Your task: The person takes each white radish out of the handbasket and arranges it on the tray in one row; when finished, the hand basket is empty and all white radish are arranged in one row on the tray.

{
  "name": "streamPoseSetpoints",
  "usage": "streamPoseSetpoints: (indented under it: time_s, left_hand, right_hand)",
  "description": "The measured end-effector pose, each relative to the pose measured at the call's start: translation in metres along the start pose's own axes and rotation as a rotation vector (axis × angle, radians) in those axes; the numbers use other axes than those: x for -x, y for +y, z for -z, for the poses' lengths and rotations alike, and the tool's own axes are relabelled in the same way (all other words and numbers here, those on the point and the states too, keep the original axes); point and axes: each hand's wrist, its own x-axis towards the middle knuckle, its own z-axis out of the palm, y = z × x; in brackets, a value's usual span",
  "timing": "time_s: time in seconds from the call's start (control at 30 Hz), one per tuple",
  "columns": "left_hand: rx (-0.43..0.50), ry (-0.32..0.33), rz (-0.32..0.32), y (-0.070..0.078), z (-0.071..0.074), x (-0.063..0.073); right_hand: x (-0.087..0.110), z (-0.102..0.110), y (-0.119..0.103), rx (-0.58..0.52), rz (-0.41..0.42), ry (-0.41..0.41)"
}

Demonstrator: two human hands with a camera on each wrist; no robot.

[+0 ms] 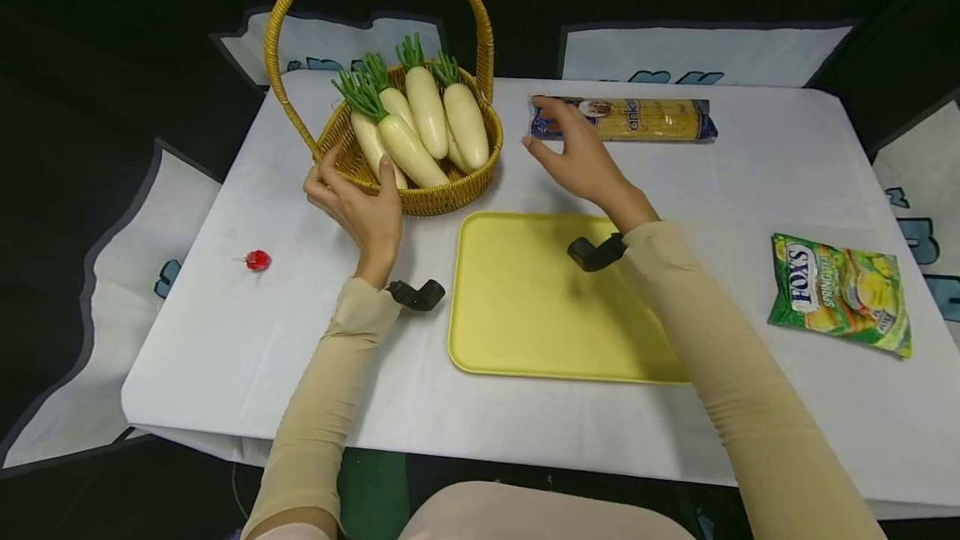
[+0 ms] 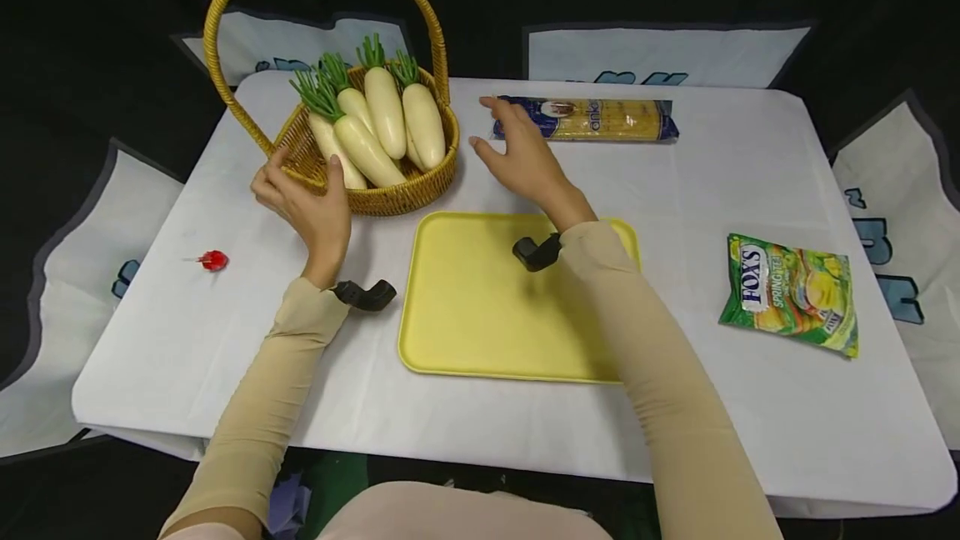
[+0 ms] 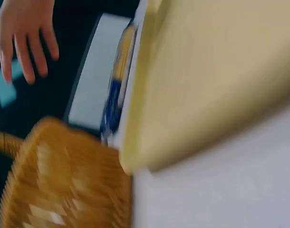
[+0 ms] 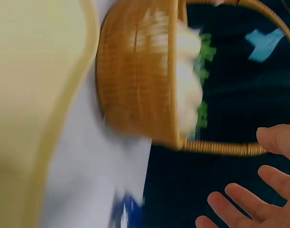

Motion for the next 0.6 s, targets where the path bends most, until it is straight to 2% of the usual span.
streamPoseSetpoints:
  time_s: [0.07,0.17,0.27,0.37,0.47,0.6]
  left_hand:
    - [0.019,-0.056,0.086,-0.014,0.002,-0.001]
    - [0.083,-0.217,0.19,-0.03,0.002,-0.001]
    - [0.145,-0.329,0.227,-0.039,0.0,-0.001]
    - [0.171,-0.362,0.229,-0.043,0.0,-0.001]
    - [0.166,-0.36,0.227,-0.044,0.001,0.0]
    - [0.163,-0.37,0.234,-0.043,0.002,-0.002]
  right_hand:
    - [0.002,-0.012,-0.007,-0.055,0.041,0.01]
    - [0.002,-0.03,-0.016,-0.128,0.103,0.018]
    - [0.0,-0.045,-0.024,-0.169,0.151,0.011]
    - [-0.003,-0.06,-0.035,-0.2,0.187,0.001]
    - [-0.009,-0.073,-0.045,-0.211,0.203,-0.026]
    - [-0.021,-0.085,-0.057,-0.177,0.196,-0.079]
